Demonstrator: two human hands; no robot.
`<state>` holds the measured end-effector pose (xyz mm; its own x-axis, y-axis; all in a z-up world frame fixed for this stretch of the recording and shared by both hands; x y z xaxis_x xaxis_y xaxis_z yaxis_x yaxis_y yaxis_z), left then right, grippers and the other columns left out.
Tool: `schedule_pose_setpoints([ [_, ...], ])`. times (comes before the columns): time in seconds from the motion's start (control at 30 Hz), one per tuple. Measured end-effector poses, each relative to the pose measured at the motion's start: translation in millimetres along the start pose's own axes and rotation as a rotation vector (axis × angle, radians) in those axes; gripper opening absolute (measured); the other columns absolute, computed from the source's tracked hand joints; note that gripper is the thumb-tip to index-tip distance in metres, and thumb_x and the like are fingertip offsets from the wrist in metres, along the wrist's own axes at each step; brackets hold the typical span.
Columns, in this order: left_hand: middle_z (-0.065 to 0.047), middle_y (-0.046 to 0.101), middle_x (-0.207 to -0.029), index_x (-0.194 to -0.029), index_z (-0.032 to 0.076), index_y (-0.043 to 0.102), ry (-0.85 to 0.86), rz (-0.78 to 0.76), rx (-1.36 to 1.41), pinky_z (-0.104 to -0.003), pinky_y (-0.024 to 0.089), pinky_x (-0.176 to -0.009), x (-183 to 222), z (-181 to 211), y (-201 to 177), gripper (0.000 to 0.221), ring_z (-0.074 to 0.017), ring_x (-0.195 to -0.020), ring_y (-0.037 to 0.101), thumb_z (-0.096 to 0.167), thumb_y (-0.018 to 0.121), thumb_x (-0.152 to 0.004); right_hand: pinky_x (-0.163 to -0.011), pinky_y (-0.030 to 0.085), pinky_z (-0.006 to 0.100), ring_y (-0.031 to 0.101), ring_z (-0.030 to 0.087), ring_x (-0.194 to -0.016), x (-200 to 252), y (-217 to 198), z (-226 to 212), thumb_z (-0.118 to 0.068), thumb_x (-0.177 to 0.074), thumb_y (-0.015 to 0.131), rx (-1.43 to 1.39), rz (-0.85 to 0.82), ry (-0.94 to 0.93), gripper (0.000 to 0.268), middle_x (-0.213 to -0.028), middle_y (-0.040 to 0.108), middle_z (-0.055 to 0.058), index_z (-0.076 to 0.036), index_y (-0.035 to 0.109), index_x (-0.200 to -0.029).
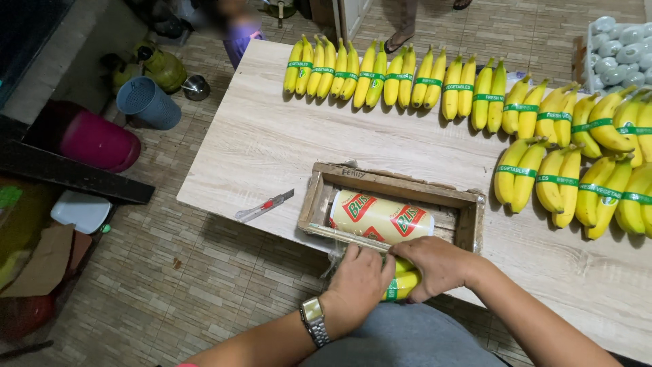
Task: Wrapping bunches of bananas in plastic film and organizing them in a cardboard box for distribution.
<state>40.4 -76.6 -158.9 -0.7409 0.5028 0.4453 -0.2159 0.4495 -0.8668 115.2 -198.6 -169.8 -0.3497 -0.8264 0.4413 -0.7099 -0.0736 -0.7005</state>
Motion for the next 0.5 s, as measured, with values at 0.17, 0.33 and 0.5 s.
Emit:
schedule_pose_setpoints([
  [0.17, -0.009, 0.066, -0.123, -0.151, 0.015, 0.045, 0.06, -0.163, 0.237, -0.047, 0.032, -0.103, 6.9, -34.8, -27.8, 0.077, -0.0274, -0.114, 0.058, 0.053, 0.073, -0.09, -0.102, 0.037, 0.048, 0.052, 0.03, -0.128, 17.5, 15.5, 7.7, -0.045, -0.074, 0.08, -0.019, 0.209, -0.07, 0.079, -0.135, 0.057, 0.01, -0.015, 0.052, -0.142],
  [0.33, -0.004, 0.07, -0.097, -0.122, 0.025, 0.066, 0.102, 0.002, 0.54, -0.045, 0.039, -0.087, -4.3, -64.4, -20.8, 0.057, -0.027, -0.093, 0.063, 0.05, 0.07, -0.071, -0.115, 0.029, 0.062, 0.031, 0.043, -0.15, 50.7, 9.4, -4.8, -0.069, -0.081, 0.068, 0.195, 0.889, 0.009, 0.112, -0.162, 0.028, 0.027, -0.011, 0.016, -0.161],
  [0.5, 0.002, 0.07, -0.1, -0.12, 0.026, 0.065, 0.06, -0.255, 0.808, -0.036, 0.043, -0.087, -3.8, -99.6, -32.5, 0.052, -0.0192, -0.091, 0.064, 0.045, 0.065, -0.071, -0.124, 0.022, 0.065, 0.024, 0.043, -0.154, 48.7, 34.3, -9.4, -0.066, -0.08, 0.071, 0.306, 1.078, 0.005, 0.118, -0.166, 0.02, 0.025, -0.01, 0.007, -0.162],
])
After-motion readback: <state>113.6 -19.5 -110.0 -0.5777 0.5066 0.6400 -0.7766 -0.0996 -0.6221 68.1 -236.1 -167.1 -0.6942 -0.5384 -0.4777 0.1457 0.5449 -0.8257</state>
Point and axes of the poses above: each hand's wrist, its own x-axis away from the middle knuckle, its own y-axis out of the palm, z = x × y, the point moved 5 cm from there along -x, towards the middle knuckle
